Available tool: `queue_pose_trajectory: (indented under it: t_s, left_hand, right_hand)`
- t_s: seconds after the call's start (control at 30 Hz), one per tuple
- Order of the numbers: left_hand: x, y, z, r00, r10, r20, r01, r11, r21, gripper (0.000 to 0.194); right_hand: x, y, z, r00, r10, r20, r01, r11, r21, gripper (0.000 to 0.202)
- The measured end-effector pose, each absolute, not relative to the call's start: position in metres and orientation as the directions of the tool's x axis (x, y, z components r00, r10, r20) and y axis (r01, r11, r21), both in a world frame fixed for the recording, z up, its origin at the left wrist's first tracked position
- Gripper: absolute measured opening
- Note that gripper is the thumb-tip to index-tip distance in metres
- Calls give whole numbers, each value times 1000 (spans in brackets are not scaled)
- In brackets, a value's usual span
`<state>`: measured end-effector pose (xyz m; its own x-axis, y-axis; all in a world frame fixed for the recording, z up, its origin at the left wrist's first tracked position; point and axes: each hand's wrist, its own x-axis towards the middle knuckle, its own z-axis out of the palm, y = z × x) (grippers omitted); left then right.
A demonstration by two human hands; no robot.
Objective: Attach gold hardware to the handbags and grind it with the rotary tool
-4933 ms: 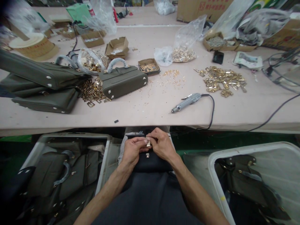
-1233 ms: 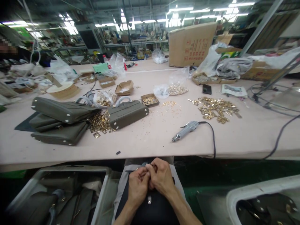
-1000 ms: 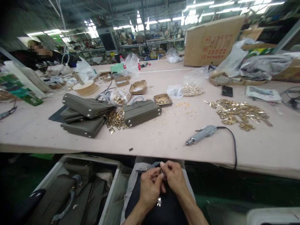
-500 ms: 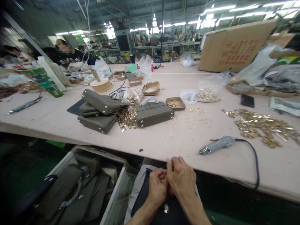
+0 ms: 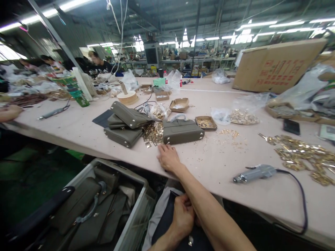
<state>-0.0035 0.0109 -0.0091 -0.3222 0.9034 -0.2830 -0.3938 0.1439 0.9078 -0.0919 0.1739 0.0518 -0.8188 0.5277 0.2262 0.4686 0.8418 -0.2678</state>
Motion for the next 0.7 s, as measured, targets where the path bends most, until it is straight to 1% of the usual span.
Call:
queue_pose_trajectory:
  t_s: [0.07, 0.13, 0.3, 0.4, 0.47, 0.57, 0.67, 0.7]
  left_hand:
    - [-8, 9, -4, -335, 911, -241, -374, 106, 921, 20]
    - [-11, 8, 1, -339, 919, -202, -353, 75, 933, 19]
    - [-14, 9, -2, -320, 938, -133, -324, 24, 946, 23]
    - [-13, 10, -8, -312, 938, -148, -346, 33, 938, 22]
    - [-12, 11, -8, -308, 937, -167, -359, 48, 932, 20]
    - [-12, 10, -5, -299, 935, -189, -370, 69, 927, 20]
    - [-12, 9, -3, -307, 941, -143, -359, 24, 933, 16]
    - [-12, 9, -2, -319, 939, -127, -364, 2, 931, 23]
  right_hand:
    - [-103, 176, 51, -800, 553, 232, 515, 832, -209, 50]
    - [-110, 176, 51, -774, 586, 241, 556, 811, -184, 44]
    - [-113, 178, 54, -747, 632, 208, 601, 775, -195, 29]
    - [-108, 182, 55, -757, 622, 200, 592, 782, -194, 26]
    - [-108, 185, 55, -759, 613, 218, 578, 789, -209, 34]
    - [-117, 190, 53, -746, 617, 251, 570, 786, -240, 54]
    - [-140, 196, 51, -709, 659, 250, 604, 751, -266, 65]
    - [-149, 198, 51, -690, 680, 248, 623, 732, -275, 66]
